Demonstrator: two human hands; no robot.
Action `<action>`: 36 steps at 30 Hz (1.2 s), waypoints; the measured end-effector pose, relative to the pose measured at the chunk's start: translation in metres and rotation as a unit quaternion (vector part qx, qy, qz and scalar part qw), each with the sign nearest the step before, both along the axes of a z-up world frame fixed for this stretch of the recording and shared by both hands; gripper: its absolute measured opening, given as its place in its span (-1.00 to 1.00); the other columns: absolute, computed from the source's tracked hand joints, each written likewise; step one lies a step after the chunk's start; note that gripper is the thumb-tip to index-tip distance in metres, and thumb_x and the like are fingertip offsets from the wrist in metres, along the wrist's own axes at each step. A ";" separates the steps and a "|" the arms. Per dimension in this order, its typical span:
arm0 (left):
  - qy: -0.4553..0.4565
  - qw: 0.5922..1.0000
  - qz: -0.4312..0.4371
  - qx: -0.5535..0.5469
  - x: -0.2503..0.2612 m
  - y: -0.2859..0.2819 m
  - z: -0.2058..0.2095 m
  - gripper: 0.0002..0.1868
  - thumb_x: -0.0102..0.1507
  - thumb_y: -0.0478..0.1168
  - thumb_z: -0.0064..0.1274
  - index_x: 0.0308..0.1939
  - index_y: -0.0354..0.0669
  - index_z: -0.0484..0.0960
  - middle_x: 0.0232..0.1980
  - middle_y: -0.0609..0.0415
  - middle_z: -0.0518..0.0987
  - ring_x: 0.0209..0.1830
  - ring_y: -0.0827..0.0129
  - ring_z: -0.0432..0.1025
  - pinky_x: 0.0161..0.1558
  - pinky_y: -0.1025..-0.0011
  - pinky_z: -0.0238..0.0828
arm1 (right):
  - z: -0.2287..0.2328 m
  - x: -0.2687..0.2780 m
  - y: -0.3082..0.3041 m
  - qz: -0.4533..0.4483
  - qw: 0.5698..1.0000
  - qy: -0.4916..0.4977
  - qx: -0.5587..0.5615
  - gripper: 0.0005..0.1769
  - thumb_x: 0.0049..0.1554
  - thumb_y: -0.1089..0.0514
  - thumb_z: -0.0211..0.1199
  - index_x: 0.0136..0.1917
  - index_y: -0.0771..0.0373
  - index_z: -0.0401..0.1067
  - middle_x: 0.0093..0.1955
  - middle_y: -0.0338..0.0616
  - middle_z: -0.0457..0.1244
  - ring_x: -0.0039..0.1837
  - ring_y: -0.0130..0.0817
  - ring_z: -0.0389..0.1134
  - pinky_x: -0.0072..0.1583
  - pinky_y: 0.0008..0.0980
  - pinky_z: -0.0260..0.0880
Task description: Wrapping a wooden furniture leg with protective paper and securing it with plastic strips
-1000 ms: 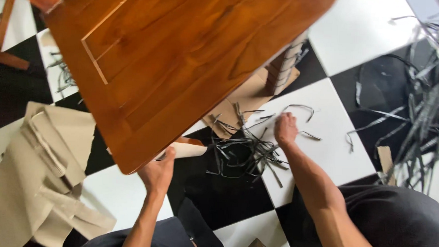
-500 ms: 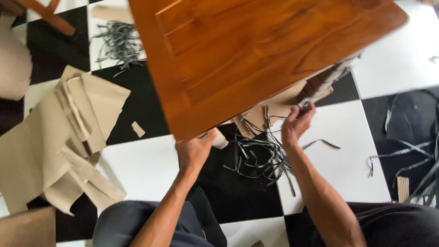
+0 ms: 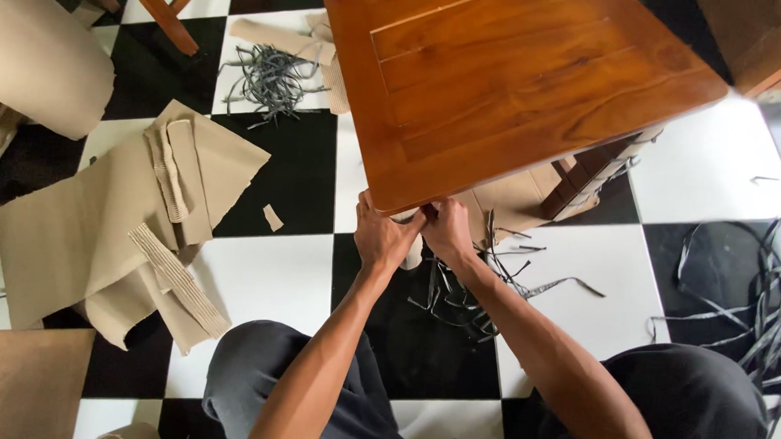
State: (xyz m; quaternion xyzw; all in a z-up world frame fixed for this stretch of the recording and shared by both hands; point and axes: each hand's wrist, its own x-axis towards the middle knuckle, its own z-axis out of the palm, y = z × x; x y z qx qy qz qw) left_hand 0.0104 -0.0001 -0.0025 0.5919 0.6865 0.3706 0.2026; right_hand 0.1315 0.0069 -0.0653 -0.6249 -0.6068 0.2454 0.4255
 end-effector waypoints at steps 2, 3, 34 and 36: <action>0.010 1.000 0.006 0.001 0.003 -0.001 -0.002 -0.24 -0.11 0.00 0.32 0.05 -0.29 0.39 -0.06 -0.12 0.45 0.05 -0.15 0.46 -0.18 -0.28 0.55 | 0.012 0.002 -0.007 0.018 0.999 -0.033 0.007 -0.86 0.00 0.20 0.24 -0.39 0.22 0.47 -0.47 -0.02 0.27 -0.27 0.13 0.39 -0.16 0.01 0.35; 0.009 1.000 0.018 -0.013 0.002 0.000 -0.004 -0.24 -0.12 0.02 0.31 0.04 -0.26 0.38 -0.07 -0.13 0.46 0.04 -0.15 0.47 -0.17 -0.30 0.55 | 0.019 0.002 -0.008 0.028 0.999 -0.029 -0.013 -0.93 -0.04 0.23 0.22 -0.32 0.26 0.49 -0.42 0.04 0.29 -0.23 0.19 0.39 -0.13 0.08 0.33; 0.057 0.870 -0.439 -0.216 0.050 -0.349 -0.375 -0.80 0.27 -0.23 -0.14 -0.30 -0.10 0.63 -0.31 -0.04 0.59 -0.45 0.05 0.46 -0.40 0.09 0.41 | 0.072 0.025 0.025 0.229 0.952 -0.010 -0.203 -0.59 0.20 -0.02 0.16 -0.33 0.20 0.62 -0.37 0.15 0.40 -0.32 0.17 0.42 -0.21 -0.07 0.40; 0.064 0.866 -0.436 -0.237 0.059 -0.343 -0.359 -0.79 0.27 -0.21 -0.15 -0.31 -0.10 0.63 -0.31 -0.04 0.60 -0.43 0.05 0.48 -0.37 0.08 0.43 | 0.056 0.032 0.028 0.231 0.952 -0.003 -0.203 -0.62 0.19 -0.02 0.18 -0.32 0.19 0.63 -0.37 0.11 0.40 -0.32 0.13 0.43 -0.22 -0.09 0.40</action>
